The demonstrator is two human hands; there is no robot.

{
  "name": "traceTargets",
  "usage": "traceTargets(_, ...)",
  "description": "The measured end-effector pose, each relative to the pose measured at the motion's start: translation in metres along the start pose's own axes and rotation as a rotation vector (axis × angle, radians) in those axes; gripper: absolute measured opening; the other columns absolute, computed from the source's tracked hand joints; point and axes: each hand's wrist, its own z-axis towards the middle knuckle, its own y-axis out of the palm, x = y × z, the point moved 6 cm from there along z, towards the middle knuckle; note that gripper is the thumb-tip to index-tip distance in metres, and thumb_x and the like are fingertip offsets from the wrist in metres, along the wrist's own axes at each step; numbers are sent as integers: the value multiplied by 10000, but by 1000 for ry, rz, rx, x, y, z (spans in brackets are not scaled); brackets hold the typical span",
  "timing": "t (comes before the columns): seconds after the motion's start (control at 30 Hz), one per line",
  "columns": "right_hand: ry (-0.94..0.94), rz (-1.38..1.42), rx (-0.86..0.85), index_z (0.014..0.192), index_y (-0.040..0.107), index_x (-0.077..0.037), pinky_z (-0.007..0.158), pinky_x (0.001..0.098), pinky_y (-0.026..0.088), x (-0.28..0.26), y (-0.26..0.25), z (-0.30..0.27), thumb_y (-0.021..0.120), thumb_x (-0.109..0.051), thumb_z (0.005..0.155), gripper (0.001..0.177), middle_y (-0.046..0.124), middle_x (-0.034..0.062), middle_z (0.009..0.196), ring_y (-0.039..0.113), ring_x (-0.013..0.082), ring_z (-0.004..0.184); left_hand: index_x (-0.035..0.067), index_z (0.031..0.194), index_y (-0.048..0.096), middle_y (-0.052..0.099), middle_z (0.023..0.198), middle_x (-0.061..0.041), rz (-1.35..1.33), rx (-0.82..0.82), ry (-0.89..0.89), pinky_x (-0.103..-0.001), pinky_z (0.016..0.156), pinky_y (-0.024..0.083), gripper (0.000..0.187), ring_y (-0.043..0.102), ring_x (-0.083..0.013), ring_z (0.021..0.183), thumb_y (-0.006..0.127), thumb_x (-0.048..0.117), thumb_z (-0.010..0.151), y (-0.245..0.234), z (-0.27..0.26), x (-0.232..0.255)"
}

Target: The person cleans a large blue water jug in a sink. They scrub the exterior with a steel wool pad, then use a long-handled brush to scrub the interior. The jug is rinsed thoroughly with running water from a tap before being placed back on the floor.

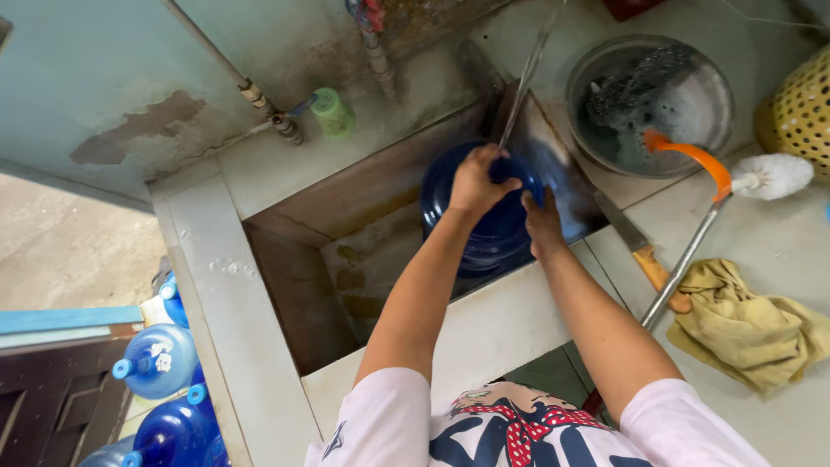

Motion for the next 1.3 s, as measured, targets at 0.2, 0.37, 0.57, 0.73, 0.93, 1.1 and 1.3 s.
traceTargets(0.2,-320,-240,-63,1598,348,-132,1133,348,364,-20,21,-2,529,-433,1024,673,490,158,1571,471,252,1408,195,1003,711,699,1096,-72,504,-86,59,-414,756,587,284,694,-319,1006,779,208,728,3,14,28)
traceTargets(0.37,-465,-343,-66,1585,372,-43,1030,355,441,-31,20,-14,527,-411,1066,655,614,201,1352,580,270,1216,138,831,720,732,946,-56,247,-149,-17,-406,743,574,231,711,-299,867,820,281,680,-10,20,15)
traceTargets(0.57,-429,-464,-11,1539,482,-16,863,394,490,-16,22,0,523,-359,1063,588,672,225,1011,595,307,898,129,785,744,719,911,-64,64,37,-45,-384,719,579,319,721,-283,827,793,444,776,-9,15,-2)
traceTargets(0.73,-847,-390,1,1542,462,60,979,425,478,-36,24,-5,540,-302,1142,546,644,282,1299,622,369,1150,130,885,767,719,939,-69,53,95,-102,-404,728,568,343,717,-297,837,751,472,854,0,20,-5)
traceTargets(0.93,-224,-429,-15,1602,397,-82,993,440,492,-19,17,-6,483,-333,1046,616,691,288,1232,656,434,1107,100,873,765,724,953,-79,78,88,-146,-412,723,574,348,717,-301,840,797,436,789,1,11,-3)
traceTargets(1.1,-380,-383,-11,1556,406,-53,1047,401,448,-42,20,-15,512,-332,1046,591,606,241,1387,591,353,1259,94,875,764,732,952,-76,82,90,-126,-410,750,573,366,720,-298,857,780,458,835,4,14,3)
traceTargets(1.3,-352,-362,0,1566,406,-84,1077,392,432,-36,17,-11,513,-355,1043,599,596,214,1416,571,344,1303,98,872,763,726,947,-82,95,117,-123,-428,750,566,366,709,-318,862,727,461,902,16,16,-3)
